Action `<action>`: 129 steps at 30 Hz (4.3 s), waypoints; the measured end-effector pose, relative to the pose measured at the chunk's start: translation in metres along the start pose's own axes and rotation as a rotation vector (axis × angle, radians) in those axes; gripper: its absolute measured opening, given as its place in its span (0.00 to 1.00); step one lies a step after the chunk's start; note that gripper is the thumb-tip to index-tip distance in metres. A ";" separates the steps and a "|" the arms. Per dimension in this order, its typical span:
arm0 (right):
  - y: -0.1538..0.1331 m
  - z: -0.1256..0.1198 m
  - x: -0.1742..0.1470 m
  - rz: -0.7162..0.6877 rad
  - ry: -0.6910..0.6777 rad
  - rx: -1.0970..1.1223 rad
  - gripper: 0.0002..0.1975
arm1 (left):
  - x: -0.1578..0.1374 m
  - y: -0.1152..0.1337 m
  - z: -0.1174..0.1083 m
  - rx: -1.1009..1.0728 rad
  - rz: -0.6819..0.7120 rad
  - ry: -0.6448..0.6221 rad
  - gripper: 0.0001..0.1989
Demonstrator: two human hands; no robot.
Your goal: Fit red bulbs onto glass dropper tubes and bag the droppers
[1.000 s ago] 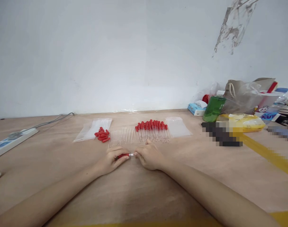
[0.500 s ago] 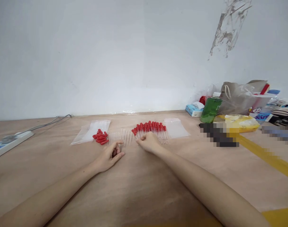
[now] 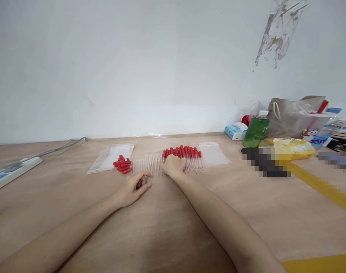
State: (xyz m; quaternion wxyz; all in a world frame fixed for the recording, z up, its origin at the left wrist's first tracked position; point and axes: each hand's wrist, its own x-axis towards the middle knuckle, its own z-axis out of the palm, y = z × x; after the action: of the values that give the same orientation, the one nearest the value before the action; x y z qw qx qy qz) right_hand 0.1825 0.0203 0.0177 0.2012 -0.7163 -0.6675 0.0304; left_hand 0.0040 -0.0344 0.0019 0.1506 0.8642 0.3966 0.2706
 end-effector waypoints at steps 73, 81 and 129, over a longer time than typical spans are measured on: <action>0.080 -0.023 -0.077 -0.754 0.160 0.210 0.08 | 0.000 0.014 0.005 0.031 0.174 0.186 0.09; 0.081 -0.025 -0.074 -0.824 0.074 0.276 0.09 | -0.003 0.014 0.003 0.017 0.198 0.164 0.09; 0.050 -0.049 -0.080 -0.666 -0.310 0.298 0.14 | -0.001 0.004 0.000 0.052 0.147 0.220 0.26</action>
State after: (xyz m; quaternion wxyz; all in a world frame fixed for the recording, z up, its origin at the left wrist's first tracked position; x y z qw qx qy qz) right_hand 0.2367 -0.0711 0.0282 0.1984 -0.4106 -0.8740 0.1679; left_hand 0.0056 -0.0378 0.0031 0.0636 0.8596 0.3533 0.3637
